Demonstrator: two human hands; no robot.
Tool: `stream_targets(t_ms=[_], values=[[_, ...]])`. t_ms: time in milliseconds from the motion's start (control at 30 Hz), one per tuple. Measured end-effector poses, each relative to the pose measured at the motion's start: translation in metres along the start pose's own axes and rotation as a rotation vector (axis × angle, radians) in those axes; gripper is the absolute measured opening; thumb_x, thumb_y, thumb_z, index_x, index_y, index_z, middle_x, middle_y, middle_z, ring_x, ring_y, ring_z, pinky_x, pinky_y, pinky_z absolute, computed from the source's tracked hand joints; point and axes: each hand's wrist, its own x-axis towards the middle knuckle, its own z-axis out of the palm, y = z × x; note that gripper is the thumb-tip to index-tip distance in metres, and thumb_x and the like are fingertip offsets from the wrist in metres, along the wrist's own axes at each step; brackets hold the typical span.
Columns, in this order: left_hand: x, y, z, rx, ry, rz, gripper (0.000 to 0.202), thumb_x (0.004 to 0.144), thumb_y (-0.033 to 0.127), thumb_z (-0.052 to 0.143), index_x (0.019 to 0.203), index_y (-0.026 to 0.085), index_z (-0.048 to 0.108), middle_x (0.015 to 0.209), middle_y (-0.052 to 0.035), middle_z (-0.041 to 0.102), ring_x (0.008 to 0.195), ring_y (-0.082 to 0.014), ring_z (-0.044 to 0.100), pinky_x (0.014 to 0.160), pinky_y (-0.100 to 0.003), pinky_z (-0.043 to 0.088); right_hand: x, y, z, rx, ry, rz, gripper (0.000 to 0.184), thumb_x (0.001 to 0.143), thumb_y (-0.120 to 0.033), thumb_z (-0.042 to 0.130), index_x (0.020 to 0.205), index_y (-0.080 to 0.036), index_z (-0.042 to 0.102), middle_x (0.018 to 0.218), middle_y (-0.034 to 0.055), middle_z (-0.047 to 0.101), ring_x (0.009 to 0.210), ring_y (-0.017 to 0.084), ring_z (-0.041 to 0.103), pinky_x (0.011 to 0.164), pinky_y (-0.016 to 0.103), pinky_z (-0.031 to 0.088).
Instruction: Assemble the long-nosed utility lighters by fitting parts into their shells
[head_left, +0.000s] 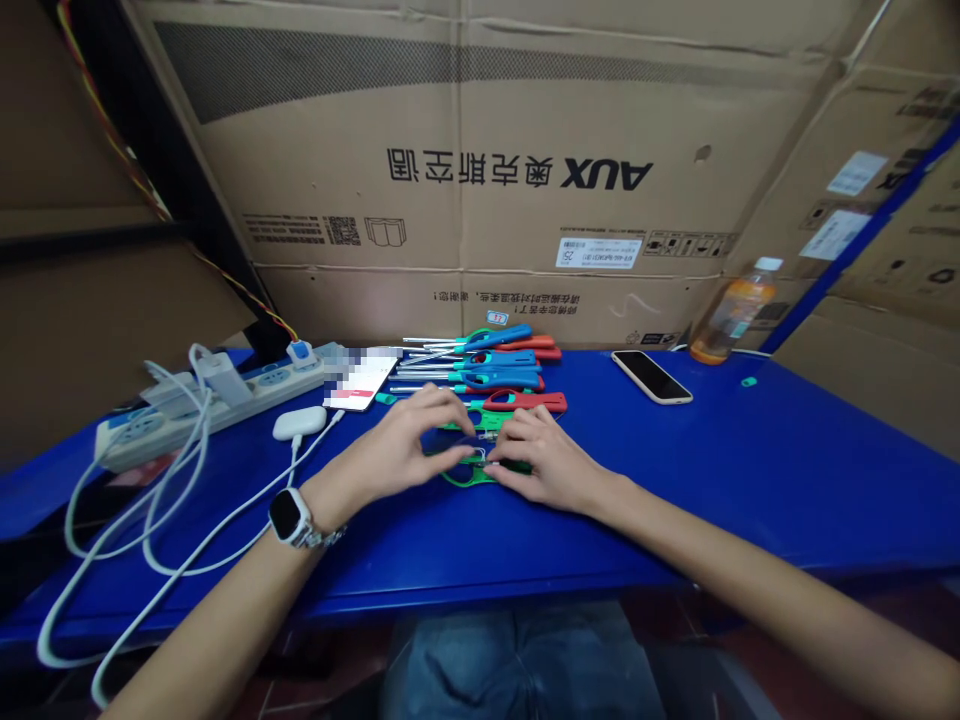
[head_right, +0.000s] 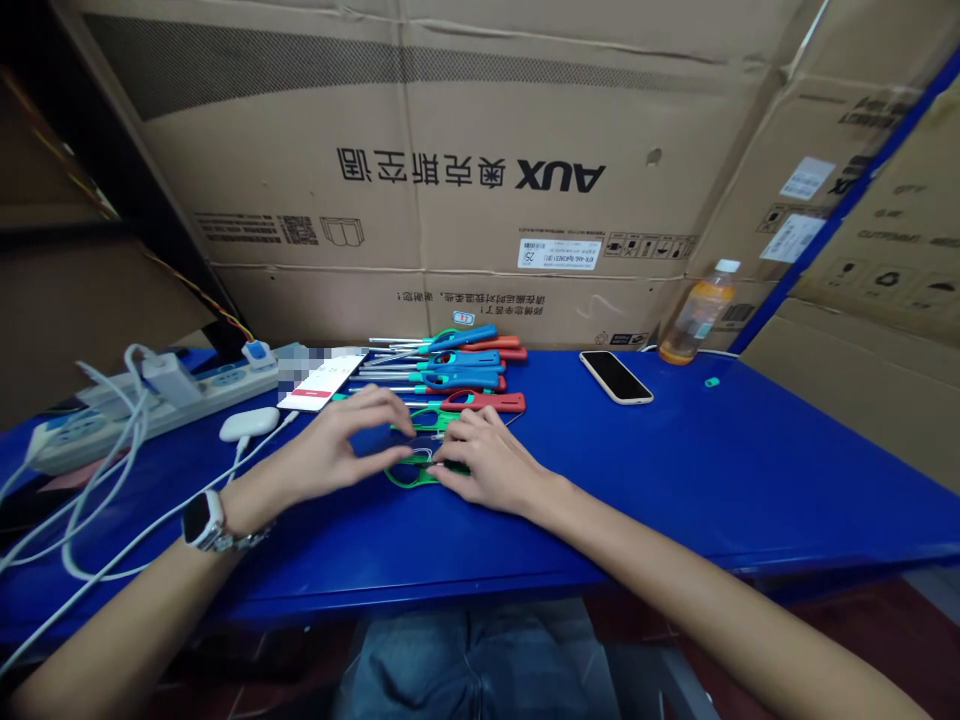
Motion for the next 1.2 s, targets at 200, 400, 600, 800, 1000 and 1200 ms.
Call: stream_targets(t_ms=[200, 400, 600, 800, 1000, 1200], values=[[-0.006, 0.005, 0.018, 0.056, -0.219, 0.117, 0.013, 0.095, 0.025, 0.056, 0.1, 0.021, 0.067, 0.097, -0.0062, 0.066, 0.095, -0.0209, 0.06, 0.092, -0.034, 0.045, -0.004, 0.0, 0.005, -0.04, -0.015, -0.026, 0.025, 0.097, -0.037, 0.055, 0.093, -0.02, 0.073, 0.091, 0.0065, 0.066, 0.091, 0.021, 0.053, 0.082, 0.036, 0.036], [-0.006, 0.001, 0.018, 0.054, -0.247, 0.086, 0.017, 0.096, 0.022, 0.053, 0.103, 0.02, 0.068, 0.101, -0.0063, 0.066, 0.093, -0.0195, 0.062, 0.084, -0.029, 0.047, -0.01, -0.002, 0.002, -0.066, -0.081, -0.036, 0.026, 0.099, -0.033, 0.051, 0.104, -0.019, 0.072, 0.096, 0.0085, 0.064, 0.092, 0.021, 0.053, 0.083, 0.036, 0.038], [-0.007, 0.002, 0.018, 0.058, -0.25, 0.067, 0.019, 0.097, 0.022, 0.052, 0.104, 0.02, 0.069, 0.097, -0.0056, 0.066, 0.089, -0.018, 0.063, 0.081, -0.027, 0.047, -0.013, 0.0, 0.0, 0.022, -0.098, -0.016, 0.024, 0.095, -0.03, 0.057, 0.113, -0.018, 0.068, 0.101, 0.0086, 0.065, 0.096, 0.022, 0.056, 0.088, 0.039, 0.042], [-0.007, 0.0, 0.017, 0.064, -0.255, 0.038, 0.02, 0.098, 0.021, 0.051, 0.104, 0.02, 0.069, 0.101, -0.0057, 0.065, 0.089, -0.0173, 0.063, 0.081, -0.027, 0.047, -0.015, 0.004, -0.001, 0.111, -0.011, -0.046, 0.017, 0.092, -0.025, 0.061, 0.105, -0.018, 0.069, 0.096, 0.0068, 0.07, 0.091, 0.021, 0.062, 0.087, 0.038, 0.047], [-0.009, -0.003, 0.019, 0.066, -0.262, 0.041, 0.021, 0.098, 0.023, 0.05, 0.101, 0.02, 0.071, 0.093, -0.0049, 0.062, 0.083, -0.0164, 0.061, 0.076, -0.026, 0.046, -0.015, 0.007, 0.003, 0.157, 0.035, -0.085, 0.012, 0.092, -0.024, 0.061, 0.093, -0.018, 0.072, 0.091, 0.0066, 0.07, 0.085, 0.019, 0.064, 0.08, 0.033, 0.051], [-0.01, -0.005, 0.024, 0.091, -0.264, 0.058, 0.022, 0.098, 0.02, 0.049, 0.099, 0.021, 0.071, 0.09, -0.004, 0.058, 0.083, -0.0159, 0.059, 0.076, -0.026, 0.045, -0.013, 0.005, 0.006, 0.254, 0.025, 0.009, 0.009, 0.09, -0.022, 0.065, 0.086, -0.018, 0.072, 0.091, 0.0056, 0.069, 0.085, 0.017, 0.065, 0.079, 0.03, 0.051]])
